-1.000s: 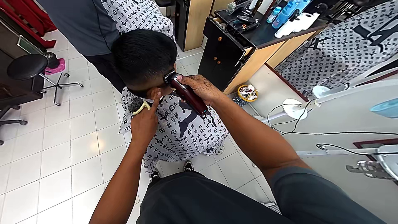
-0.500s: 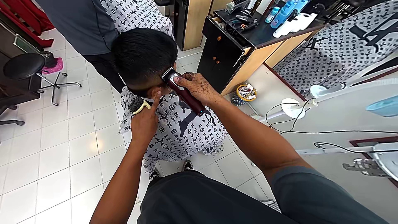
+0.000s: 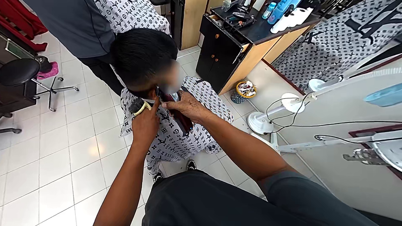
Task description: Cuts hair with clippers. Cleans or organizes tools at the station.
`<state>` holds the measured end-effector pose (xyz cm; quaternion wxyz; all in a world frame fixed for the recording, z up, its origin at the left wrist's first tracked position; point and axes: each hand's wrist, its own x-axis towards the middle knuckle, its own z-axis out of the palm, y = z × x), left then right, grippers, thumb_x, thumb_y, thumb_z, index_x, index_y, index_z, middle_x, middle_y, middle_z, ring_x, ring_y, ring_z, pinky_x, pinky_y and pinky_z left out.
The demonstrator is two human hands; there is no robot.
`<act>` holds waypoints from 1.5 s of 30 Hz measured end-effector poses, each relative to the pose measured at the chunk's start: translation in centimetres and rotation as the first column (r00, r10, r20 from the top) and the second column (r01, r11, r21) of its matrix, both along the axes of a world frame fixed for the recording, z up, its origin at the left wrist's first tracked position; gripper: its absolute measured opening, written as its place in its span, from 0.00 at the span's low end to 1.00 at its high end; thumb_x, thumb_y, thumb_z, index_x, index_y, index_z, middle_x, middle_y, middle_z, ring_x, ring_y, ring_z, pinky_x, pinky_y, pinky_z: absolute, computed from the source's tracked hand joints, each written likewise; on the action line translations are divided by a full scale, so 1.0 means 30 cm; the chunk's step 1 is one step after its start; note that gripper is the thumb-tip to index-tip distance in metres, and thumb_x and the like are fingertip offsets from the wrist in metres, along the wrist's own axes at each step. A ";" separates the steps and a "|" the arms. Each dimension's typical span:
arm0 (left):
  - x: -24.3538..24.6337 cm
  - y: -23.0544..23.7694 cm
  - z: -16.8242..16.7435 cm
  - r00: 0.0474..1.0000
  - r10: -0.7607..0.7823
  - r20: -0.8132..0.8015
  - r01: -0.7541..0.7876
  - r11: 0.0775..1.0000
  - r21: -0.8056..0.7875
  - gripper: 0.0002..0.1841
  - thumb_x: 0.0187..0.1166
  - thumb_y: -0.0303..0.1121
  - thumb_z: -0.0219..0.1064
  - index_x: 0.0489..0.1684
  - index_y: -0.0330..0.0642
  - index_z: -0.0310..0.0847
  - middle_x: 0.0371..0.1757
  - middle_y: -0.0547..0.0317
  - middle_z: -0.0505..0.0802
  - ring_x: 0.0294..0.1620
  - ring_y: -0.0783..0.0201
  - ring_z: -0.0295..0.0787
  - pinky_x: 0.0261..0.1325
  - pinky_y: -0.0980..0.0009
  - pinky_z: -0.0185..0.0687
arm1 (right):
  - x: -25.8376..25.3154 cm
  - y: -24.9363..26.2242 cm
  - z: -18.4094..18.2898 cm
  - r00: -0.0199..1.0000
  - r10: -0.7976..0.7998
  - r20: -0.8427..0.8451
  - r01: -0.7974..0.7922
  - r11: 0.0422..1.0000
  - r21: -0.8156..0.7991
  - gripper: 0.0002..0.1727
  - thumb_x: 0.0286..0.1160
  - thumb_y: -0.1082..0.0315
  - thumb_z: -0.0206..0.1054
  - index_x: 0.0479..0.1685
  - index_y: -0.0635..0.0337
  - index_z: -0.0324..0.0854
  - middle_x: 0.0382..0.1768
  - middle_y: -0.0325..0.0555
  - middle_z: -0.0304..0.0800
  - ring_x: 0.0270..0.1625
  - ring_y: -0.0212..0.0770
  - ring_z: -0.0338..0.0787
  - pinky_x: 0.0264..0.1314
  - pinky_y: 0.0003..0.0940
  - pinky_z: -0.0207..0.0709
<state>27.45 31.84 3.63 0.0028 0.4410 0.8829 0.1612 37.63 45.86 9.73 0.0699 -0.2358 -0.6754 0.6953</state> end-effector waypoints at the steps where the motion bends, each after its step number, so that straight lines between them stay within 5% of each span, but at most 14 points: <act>1: 0.001 -0.001 0.001 1.000 -0.005 0.002 0.005 1.000 0.001 0.31 0.79 0.30 0.71 0.85 0.49 0.71 0.43 0.31 0.89 0.40 0.31 0.89 0.35 0.37 0.80 | -0.009 -0.003 0.022 1.000 -0.001 0.011 0.001 1.000 -0.009 0.20 0.81 0.64 0.70 0.63 0.67 0.76 0.38 0.50 0.86 0.32 0.37 0.87 0.38 0.33 0.86; 5: -0.004 0.000 -0.011 1.000 -0.003 -0.001 0.003 1.000 0.015 0.28 0.79 0.31 0.71 0.81 0.46 0.75 0.44 0.32 0.90 0.41 0.31 0.90 0.36 0.36 0.81 | -0.032 0.031 0.003 0.999 -0.015 -0.037 0.015 1.000 -0.010 0.20 0.91 0.55 0.57 0.54 0.68 0.78 0.36 0.51 0.88 0.34 0.39 0.91 0.40 0.35 0.88; 18: -0.009 -0.004 -0.013 1.000 -0.013 0.028 0.012 0.999 0.030 0.31 0.79 0.31 0.72 0.85 0.51 0.72 0.42 0.31 0.90 0.42 0.31 0.89 0.38 0.35 0.80 | -0.054 0.045 0.050 0.997 -0.033 -0.067 0.053 0.945 0.323 0.22 0.83 0.51 0.68 0.50 0.65 0.82 0.35 0.48 0.87 0.36 0.37 0.87 0.44 0.35 0.82; 22: -0.008 -0.004 -0.012 1.000 -0.011 0.028 0.010 1.000 0.025 0.32 0.79 0.31 0.71 0.86 0.52 0.71 0.44 0.32 0.90 0.42 0.31 0.90 0.38 0.35 0.80 | -0.048 0.064 0.050 0.998 -0.023 0.063 -0.002 0.930 0.366 0.22 0.79 0.50 0.72 0.39 0.66 0.82 0.29 0.46 0.83 0.31 0.37 0.83 0.39 0.36 0.78; 26: -0.001 -0.002 -0.016 1.000 -0.014 0.024 0.012 0.998 0.065 0.25 0.77 0.30 0.73 0.75 0.43 0.80 0.43 0.31 0.90 0.42 0.30 0.90 0.37 0.35 0.80 | -0.071 0.032 0.070 0.997 -0.014 -0.078 0.044 0.916 0.399 0.22 0.77 0.51 0.73 0.42 0.66 0.82 0.30 0.45 0.85 0.32 0.35 0.85 0.41 0.34 0.81; 31: -0.006 -0.003 -0.010 1.000 -0.012 0.016 0.012 0.999 0.045 0.26 0.78 0.32 0.73 0.77 0.45 0.78 0.42 0.30 0.90 0.41 0.29 0.89 0.36 0.34 0.80 | -0.062 0.056 0.064 0.999 0.004 0.044 -0.024 0.890 0.455 0.24 0.78 0.48 0.72 0.35 0.63 0.80 0.26 0.43 0.79 0.28 0.34 0.78 0.36 0.35 0.73; 34: -0.005 -0.003 -0.015 1.000 -0.011 0.023 0.009 0.998 0.061 0.24 0.78 0.31 0.73 0.74 0.42 0.81 0.42 0.30 0.89 0.42 0.29 0.89 0.38 0.34 0.80 | -0.079 0.031 0.086 0.999 -0.005 -0.045 0.025 0.893 0.450 0.23 0.74 0.49 0.75 0.37 0.64 0.83 0.39 0.50 0.84 0.43 0.39 0.84 0.49 0.37 0.79; 37: -0.006 -0.006 -0.023 1.000 -0.014 -0.003 0.015 0.996 0.086 0.20 0.77 0.32 0.73 0.66 0.39 0.84 0.42 0.31 0.90 0.42 0.30 0.90 0.37 0.34 0.80 | -0.083 0.018 0.090 0.998 0.004 -0.056 0.024 0.873 0.487 0.23 0.76 0.48 0.74 0.38 0.63 0.84 0.29 0.44 0.84 0.33 0.35 0.84 0.42 0.35 0.78; 41: -0.005 -0.006 -0.008 1.000 -0.003 0.004 0.003 0.999 0.034 0.25 0.77 0.32 0.74 0.76 0.43 0.80 0.43 0.31 0.90 0.42 0.30 0.90 0.37 0.35 0.81 | -0.065 0.060 0.063 1.000 0.027 0.011 -0.029 0.915 0.402 0.23 0.78 0.50 0.73 0.31 0.63 0.78 0.24 0.42 0.78 0.27 0.33 0.79 0.35 0.33 0.74; 45: 0.002 -0.008 -0.007 1.000 -0.005 0.009 0.005 0.998 0.059 0.28 0.76 0.30 0.74 0.79 0.45 0.78 0.43 0.30 0.90 0.43 0.30 0.90 0.38 0.35 0.80 | -0.080 0.041 0.090 0.993 0.014 -0.117 0.028 0.936 0.351 0.21 0.78 0.51 0.72 0.37 0.64 0.84 0.37 0.49 0.86 0.43 0.38 0.86 0.50 0.36 0.79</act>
